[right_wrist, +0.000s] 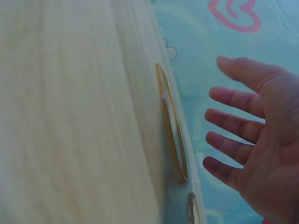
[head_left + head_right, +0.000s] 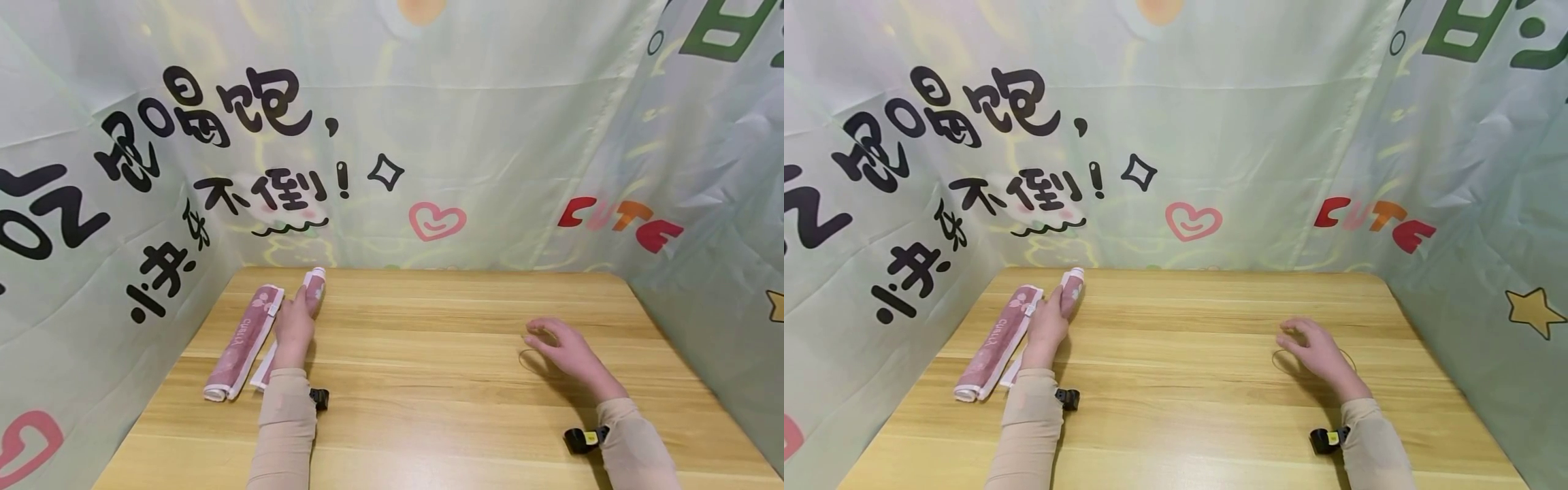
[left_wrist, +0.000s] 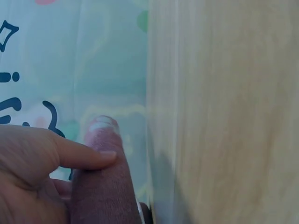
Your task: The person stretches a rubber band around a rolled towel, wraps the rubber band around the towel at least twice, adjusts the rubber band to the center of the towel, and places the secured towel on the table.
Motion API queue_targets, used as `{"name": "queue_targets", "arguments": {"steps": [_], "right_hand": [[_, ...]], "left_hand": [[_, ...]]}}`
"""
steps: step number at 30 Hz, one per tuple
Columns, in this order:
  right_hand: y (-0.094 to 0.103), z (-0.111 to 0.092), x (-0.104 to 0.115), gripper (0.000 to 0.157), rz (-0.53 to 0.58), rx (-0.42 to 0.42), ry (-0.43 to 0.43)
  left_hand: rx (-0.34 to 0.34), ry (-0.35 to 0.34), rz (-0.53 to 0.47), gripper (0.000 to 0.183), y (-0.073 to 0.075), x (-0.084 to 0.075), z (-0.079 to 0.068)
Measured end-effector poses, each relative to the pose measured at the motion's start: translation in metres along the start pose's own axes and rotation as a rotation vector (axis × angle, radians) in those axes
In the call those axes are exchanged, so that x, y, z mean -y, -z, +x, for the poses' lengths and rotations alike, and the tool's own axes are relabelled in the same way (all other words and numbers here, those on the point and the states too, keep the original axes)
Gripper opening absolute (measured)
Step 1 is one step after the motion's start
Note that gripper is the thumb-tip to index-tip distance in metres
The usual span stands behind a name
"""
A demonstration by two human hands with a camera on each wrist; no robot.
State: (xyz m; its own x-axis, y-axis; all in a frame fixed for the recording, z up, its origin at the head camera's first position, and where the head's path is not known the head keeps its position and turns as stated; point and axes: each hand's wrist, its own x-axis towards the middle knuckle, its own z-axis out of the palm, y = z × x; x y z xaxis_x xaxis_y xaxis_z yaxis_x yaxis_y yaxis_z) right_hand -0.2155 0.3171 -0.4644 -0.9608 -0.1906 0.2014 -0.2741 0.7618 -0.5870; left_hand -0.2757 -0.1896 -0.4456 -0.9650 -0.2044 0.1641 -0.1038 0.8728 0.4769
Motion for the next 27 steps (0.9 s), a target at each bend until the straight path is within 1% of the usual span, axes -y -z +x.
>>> {"name": "queue_targets", "arguments": {"steps": [4,11,14,16,20,24,27], "right_hand": [[-0.001,0.000,-0.003,0.038,-0.021,0.007,0.005],[-0.004,-0.001,-0.013,0.025,-0.051,-0.001,0.017],[-0.003,-0.002,-0.016,0.024,-0.047,0.002,0.011],[-0.001,-0.004,-0.018,0.025,-0.040,0.007,0.001],[0.004,-0.009,-0.024,0.027,0.000,0.035,-0.034],[0.007,-0.012,-0.032,0.028,0.051,0.054,-0.053],[0.008,-0.014,-0.037,0.025,0.058,0.051,-0.056]], "left_hand": [[-0.042,-0.046,-0.011,0.074,0.001,-0.006,0.000],[-0.075,-0.094,-0.035,0.076,0.002,-0.019,0.001],[-0.103,-0.121,-0.035,0.078,0.002,-0.025,0.000],[-0.124,-0.138,-0.041,0.079,0.002,-0.029,-0.001],[-0.144,-0.170,-0.063,0.081,0.002,-0.034,-0.003],[-0.145,-0.190,-0.084,0.080,0.001,-0.037,-0.003],[-0.146,-0.201,-0.094,0.079,0.000,-0.039,-0.004]]}}
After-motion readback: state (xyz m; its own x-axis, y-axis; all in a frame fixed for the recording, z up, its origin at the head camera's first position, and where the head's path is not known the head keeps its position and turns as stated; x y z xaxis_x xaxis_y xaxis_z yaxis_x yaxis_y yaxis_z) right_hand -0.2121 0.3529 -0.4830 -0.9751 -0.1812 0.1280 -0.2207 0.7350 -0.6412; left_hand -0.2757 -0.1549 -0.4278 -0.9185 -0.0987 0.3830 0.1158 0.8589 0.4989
